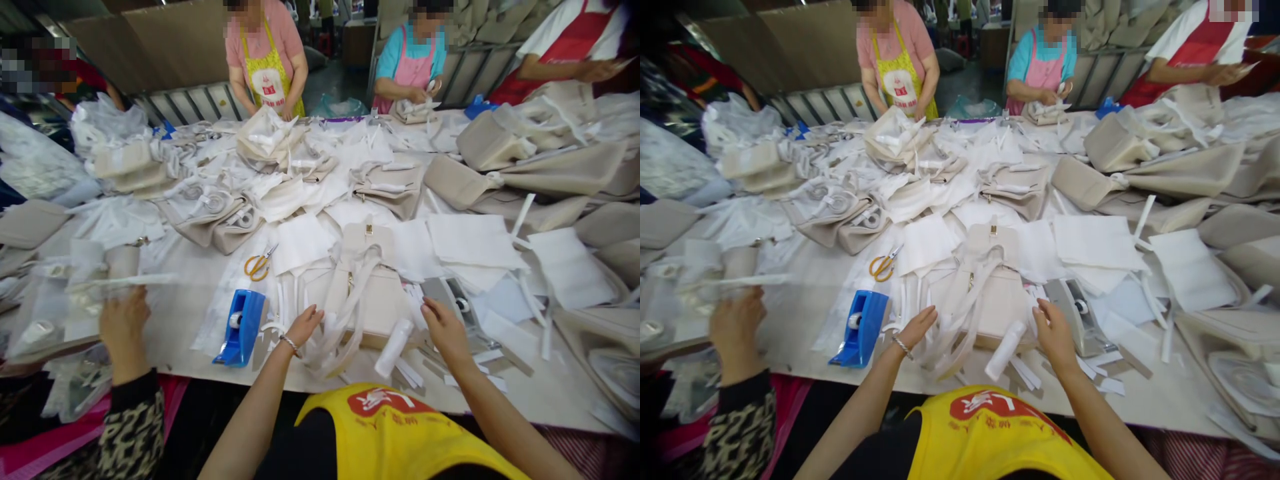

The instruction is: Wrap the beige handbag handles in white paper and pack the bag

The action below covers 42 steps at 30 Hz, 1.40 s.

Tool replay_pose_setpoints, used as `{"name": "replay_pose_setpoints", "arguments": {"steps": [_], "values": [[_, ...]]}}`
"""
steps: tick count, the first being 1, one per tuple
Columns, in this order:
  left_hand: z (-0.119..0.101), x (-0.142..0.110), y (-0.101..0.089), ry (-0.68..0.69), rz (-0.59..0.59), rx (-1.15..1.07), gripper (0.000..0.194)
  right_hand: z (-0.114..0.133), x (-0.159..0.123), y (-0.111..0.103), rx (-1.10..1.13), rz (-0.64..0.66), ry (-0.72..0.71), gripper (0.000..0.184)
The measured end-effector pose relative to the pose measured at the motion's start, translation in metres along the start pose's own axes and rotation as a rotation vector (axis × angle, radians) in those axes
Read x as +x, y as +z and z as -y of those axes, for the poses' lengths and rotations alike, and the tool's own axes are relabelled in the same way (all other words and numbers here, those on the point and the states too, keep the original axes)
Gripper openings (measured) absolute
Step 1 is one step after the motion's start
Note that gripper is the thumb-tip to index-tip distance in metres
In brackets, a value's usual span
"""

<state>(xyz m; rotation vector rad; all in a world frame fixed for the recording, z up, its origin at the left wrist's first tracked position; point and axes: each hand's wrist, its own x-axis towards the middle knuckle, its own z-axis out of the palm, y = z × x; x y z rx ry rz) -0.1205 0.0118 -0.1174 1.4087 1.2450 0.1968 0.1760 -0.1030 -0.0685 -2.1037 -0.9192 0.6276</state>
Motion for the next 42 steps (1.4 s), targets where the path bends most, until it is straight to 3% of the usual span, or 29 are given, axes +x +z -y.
{"name": "replay_pose_setpoints", "arguments": {"steps": [2,5,7,9,11,16,20,23,25,26,28,30,31,32,35,37,39,42], "values": [[0.005,-0.018,-0.011,0.031,0.107,0.182,0.074,0.029,-0.008,-0.001,0.044,0.163,-0.029,0.039],[0.01,-0.041,-0.01,0.098,0.306,0.375,0.057,0.053,-0.033,0.022,0.188,0.709,0.161,0.036],[0.009,-0.049,0.0,0.076,0.403,0.393,0.04,0.055,-0.052,0.046,0.162,0.934,0.253,0.034],[0.003,-0.054,0.01,0.043,0.454,0.389,0.03,0.054,-0.065,0.068,0.122,0.932,0.313,0.031],[-0.012,-0.06,0.014,0.068,0.425,0.519,0.029,0.056,-0.073,0.08,0.231,0.891,0.407,0.034],[-0.075,-0.086,0.01,0.21,0.088,1.133,0.024,0.085,-0.074,0.08,0.835,0.966,0.62,0.04],[-0.117,-0.103,0.022,0.353,-0.062,1.228,0.035,0.109,-0.072,0.076,1.01,0.889,0.594,0.032],[-0.129,-0.109,0.033,0.516,0.015,1.133,0.046,0.115,-0.066,0.074,1.1,0.728,0.575,0.021],[-0.129,-0.111,0.032,0.627,0.115,0.949,0.051,0.113,-0.06,0.069,1.164,0.611,0.58,0.013],[-0.128,-0.111,0.029,0.661,0.108,0.832,0.051,0.111,-0.056,0.066,1.191,0.587,0.59,0.01],[-0.124,-0.108,0.02,0.66,-0.05,0.627,0.047,0.108,-0.048,0.056,1.248,0.623,0.616,0.008],[-0.119,-0.101,0.013,0.573,-0.221,0.499,0.058,0.108,-0.039,0.046,1.3,0.677,0.639,0.01],[-0.117,-0.096,0.01,0.525,-0.21,0.455,0.066,0.109,-0.034,0.04,1.319,0.692,0.641,0.011],[-0.116,-0.091,0.009,0.483,-0.111,0.416,0.07,0.112,-0.028,0.035,1.338,0.699,0.636,0.012],[-0.121,-0.077,0.009,0.311,0.359,0.306,0.045,0.121,-0.009,0.023,1.384,0.759,0.581,0.015],[-0.134,-0.071,0.006,0.191,0.449,0.344,0.035,0.125,0.004,0.015,1.395,0.808,0.485,0.018],[-0.155,-0.066,-0.003,0.201,0.322,0.53,0.033,0.128,0.018,0.008,1.336,0.826,0.389,0.017],[-0.204,-0.052,-0.019,0.395,0.017,0.997,0.024,0.133,0.041,-0.005,1.188,0.827,0.344,0.015]]}}
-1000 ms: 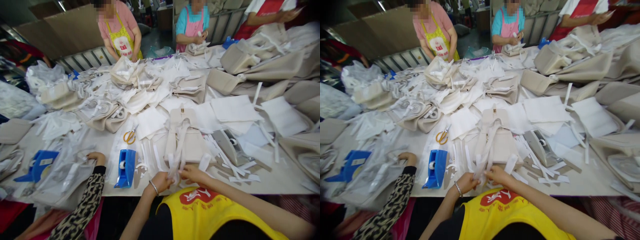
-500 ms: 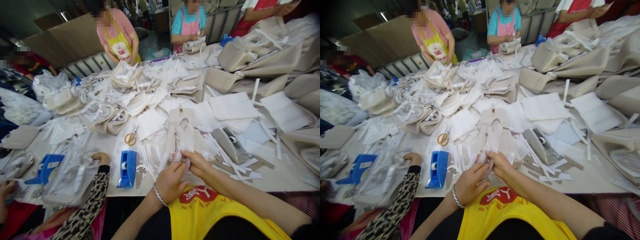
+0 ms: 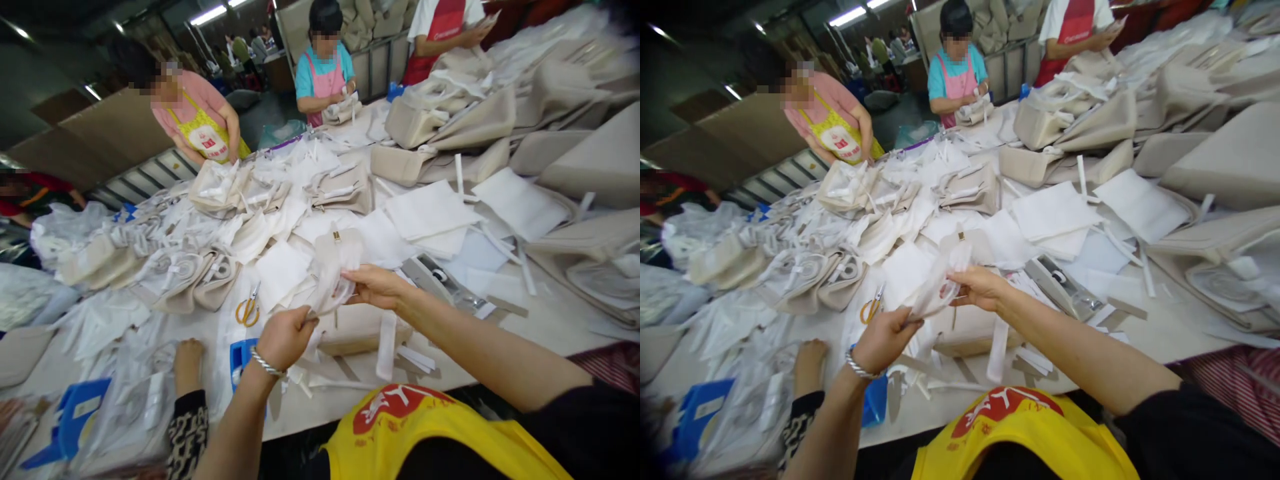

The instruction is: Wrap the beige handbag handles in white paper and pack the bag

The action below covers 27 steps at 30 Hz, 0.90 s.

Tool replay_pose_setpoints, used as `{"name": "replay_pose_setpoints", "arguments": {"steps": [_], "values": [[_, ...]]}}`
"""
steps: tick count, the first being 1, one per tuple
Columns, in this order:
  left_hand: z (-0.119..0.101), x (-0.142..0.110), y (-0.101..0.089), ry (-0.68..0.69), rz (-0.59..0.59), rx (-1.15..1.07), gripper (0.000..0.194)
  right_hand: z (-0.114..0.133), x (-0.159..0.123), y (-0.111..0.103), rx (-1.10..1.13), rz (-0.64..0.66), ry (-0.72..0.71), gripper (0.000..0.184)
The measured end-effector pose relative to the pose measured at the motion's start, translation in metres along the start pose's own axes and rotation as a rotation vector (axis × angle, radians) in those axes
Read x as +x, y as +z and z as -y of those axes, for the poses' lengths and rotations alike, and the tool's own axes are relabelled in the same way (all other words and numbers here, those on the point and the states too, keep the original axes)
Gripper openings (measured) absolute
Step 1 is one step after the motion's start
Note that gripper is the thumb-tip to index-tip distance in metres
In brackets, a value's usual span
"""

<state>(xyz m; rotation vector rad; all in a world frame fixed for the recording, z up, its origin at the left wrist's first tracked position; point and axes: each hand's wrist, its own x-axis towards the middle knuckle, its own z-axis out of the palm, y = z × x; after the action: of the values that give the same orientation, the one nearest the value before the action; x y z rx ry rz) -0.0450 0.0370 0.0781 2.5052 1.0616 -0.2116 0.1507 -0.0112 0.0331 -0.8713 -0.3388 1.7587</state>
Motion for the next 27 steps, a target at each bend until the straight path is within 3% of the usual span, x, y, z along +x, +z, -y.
{"name": "replay_pose_setpoints", "arguments": {"steps": [3,6,8,10,12,14,17,20,23,25,27], "values": [[-0.012,0.05,-0.042,-0.041,-0.208,0.43,0.021,0.038,0.012,-0.008,-0.042,0.001,-0.045,0.015],[-0.022,0.125,-0.061,-0.06,-0.373,0.603,0.025,0.085,0.032,-0.029,-0.068,-0.043,-0.245,0.016],[-0.024,0.18,-0.061,-0.016,-0.407,0.626,0.026,0.108,0.046,-0.05,-0.115,-0.119,-0.356,0.017],[-0.02,0.229,-0.055,0.055,-0.387,0.608,0.027,0.116,0.059,-0.076,-0.182,-0.236,-0.404,0.016],[-0.01,0.267,-0.043,0.142,-0.364,0.562,0.033,0.105,0.067,-0.103,-0.234,-0.352,-0.381,0.014],[0.006,0.289,-0.025,0.196,-0.379,0.508,0.047,0.08,0.069,-0.128,-0.261,-0.421,-0.289,0.014],[0.042,0.286,0.015,0.165,-0.416,0.398,0.055,0.03,0.061,-0.157,-0.291,-0.481,-0.149,0.017],[0.087,0.247,0.066,0.019,-0.344,0.307,0.065,-0.017,0.047,-0.172,-0.35,-0.511,-0.071,0.023],[0.132,0.198,0.113,-0.167,-0.17,0.325,0.084,-0.048,0.035,-0.171,-0.387,-0.478,-0.022,0.032],[0.155,0.174,0.13,-0.25,-0.082,0.325,0.077,-0.056,0.032,-0.163,-0.411,-0.464,-0.015,0.034],[0.168,0.161,0.133,-0.275,-0.06,0.311,0.06,-0.055,0.032,-0.152,-0.454,-0.459,-0.033,0.035]]}}
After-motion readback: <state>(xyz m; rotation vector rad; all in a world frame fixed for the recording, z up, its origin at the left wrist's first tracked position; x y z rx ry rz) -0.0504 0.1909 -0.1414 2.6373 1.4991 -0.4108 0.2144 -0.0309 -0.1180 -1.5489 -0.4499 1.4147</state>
